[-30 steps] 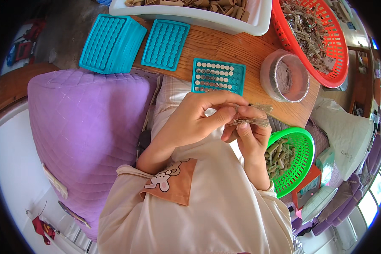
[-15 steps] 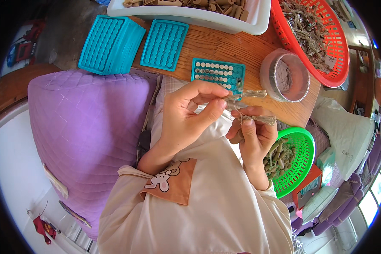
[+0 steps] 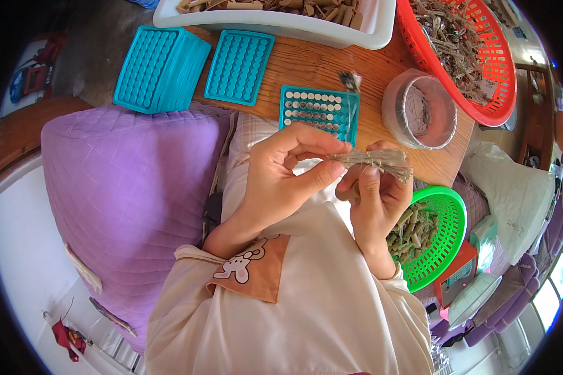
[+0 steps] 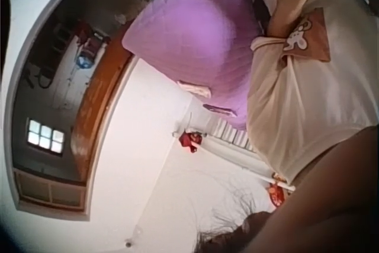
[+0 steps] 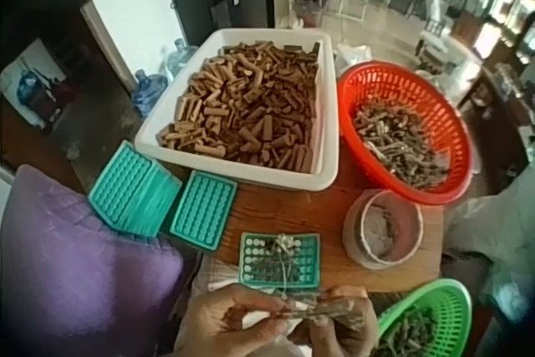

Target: The person assembles and organizes small electronic components into a plastic tray by hand.

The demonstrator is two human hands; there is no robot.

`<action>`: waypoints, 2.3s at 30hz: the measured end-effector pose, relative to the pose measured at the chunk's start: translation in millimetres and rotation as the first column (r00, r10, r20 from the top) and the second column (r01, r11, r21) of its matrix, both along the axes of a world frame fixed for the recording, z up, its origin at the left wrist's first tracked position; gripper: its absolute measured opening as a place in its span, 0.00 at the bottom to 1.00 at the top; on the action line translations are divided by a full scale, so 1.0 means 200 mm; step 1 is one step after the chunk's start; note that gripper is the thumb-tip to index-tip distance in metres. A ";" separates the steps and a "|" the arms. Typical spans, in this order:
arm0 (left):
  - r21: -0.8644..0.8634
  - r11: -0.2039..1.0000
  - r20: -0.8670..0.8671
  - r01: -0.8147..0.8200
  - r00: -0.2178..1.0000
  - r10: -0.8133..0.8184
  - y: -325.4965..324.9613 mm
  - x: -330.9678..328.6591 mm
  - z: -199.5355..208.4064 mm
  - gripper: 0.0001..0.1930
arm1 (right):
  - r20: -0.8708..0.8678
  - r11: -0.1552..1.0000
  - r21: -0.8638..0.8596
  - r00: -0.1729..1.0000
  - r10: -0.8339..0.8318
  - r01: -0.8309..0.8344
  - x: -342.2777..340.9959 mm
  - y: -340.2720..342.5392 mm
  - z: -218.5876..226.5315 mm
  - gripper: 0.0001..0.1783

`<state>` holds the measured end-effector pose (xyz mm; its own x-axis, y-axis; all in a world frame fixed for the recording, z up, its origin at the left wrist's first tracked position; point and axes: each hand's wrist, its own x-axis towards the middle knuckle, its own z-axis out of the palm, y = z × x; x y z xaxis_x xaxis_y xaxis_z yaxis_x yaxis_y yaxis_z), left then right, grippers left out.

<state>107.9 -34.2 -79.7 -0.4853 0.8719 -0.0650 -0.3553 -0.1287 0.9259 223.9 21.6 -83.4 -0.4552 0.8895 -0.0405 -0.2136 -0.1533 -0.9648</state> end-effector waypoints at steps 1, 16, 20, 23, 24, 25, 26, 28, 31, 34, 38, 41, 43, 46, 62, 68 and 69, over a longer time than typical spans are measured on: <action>-0.014 1.000 0.017 0.003 1.000 -0.003 0.00 0.00 0.00 0.10 | -0.004 1.000 -0.008 1.000 0.006 -0.006 0.01 0.00 -0.01 0.06; -0.076 0.994 0.050 0.078 0.996 -0.074 0.01 -0.01 -0.02 0.10 | 0.115 0.981 0.183 0.989 -0.091 0.069 0.02 0.05 -0.01 0.07; -0.083 0.992 -0.015 0.091 0.996 -0.093 0.02 -0.01 -0.02 0.10 | 0.061 0.989 0.096 0.991 -0.116 0.110 0.02 0.06 -0.01 0.07; -0.103 0.992 0.028 0.078 0.997 -0.076 0.02 -0.01 -0.02 0.09 | -0.010 0.975 -0.088 0.979 -0.205 0.203 0.04 0.09 -0.02 0.07; -0.071 0.996 0.062 0.054 0.997 -0.049 0.03 -0.02 -0.03 0.10 | -0.011 0.975 -0.087 0.979 -0.205 0.204 0.05 0.10 -0.02 0.07; -0.040 0.999 0.097 0.031 0.995 -0.027 0.03 -0.02 -0.04 0.10 | -0.059 0.962 -0.143 0.968 -0.242 0.232 0.08 0.12 -0.03 0.07; -0.038 0.999 0.094 0.030 0.995 -0.026 0.03 -0.03 -0.06 0.10 | -0.108 0.948 -0.199 0.956 -0.274 0.249 0.11 0.15 -0.03 0.07; 0.006 1.000 0.191 0.012 0.981 -0.013 0.02 -0.04 -0.09 0.12 | -0.022 0.941 -0.174 0.954 -0.300 0.292 0.23 0.21 -0.06 0.07; -0.004 1.000 0.219 0.001 0.976 0.000 0.02 -0.07 -0.10 0.13 | 0.384 0.987 -0.156 0.923 0.023 0.040 0.56 0.32 -0.03 0.07; -0.003 1.000 0.407 0.013 0.914 -0.011 0.03 -0.08 -0.10 0.13 | 0.753 0.942 -0.231 0.569 0.332 -0.244 0.84 0.37 -0.02 0.07; -0.015 0.999 0.471 0.040 0.882 -0.028 0.03 -0.08 -0.12 0.13 | 0.896 0.831 -0.443 -0.131 0.425 -0.337 1.04 0.36 -0.12 0.08; -0.021 0.998 0.486 0.061 0.873 -0.043 0.03 -0.08 -0.12 0.13 | 0.988 0.886 -0.100 -0.152 0.033 -0.453 1.12 0.32 -0.19 0.10; 0.012 0.998 0.346 0.063 0.936 -0.063 0.04 -0.05 -0.11 0.13 | 0.999 0.903 -0.025 -0.029 0.014 -0.428 1.01 0.35 -0.13 0.10; 0.089 0.988 0.092 0.129 0.986 -0.137 0.01 -0.02 -0.10 0.13 | 0.851 0.974 0.091 0.524 0.031 -0.206 0.65 0.34 0.04 0.14; -0.183 0.969 0.042 0.168 0.986 -0.163 -0.06 -0.03 -0.07 0.12 | 0.624 0.490 0.529 0.709 0.328 -0.693 -0.03 0.22 0.24 0.22; -0.120 0.985 -0.295 0.123 0.943 -0.154 -0.04 0.00 -0.08 0.17 | 0.528 0.650 0.591 0.838 0.137 -0.478 -0.06 0.15 0.22 0.13; -0.065 0.997 -0.325 0.050 0.943 -0.068 -0.04 -0.02 -0.06 0.19 | 0.559 0.718 0.574 0.829 0.006 -0.392 -0.07 0.13 0.22 0.12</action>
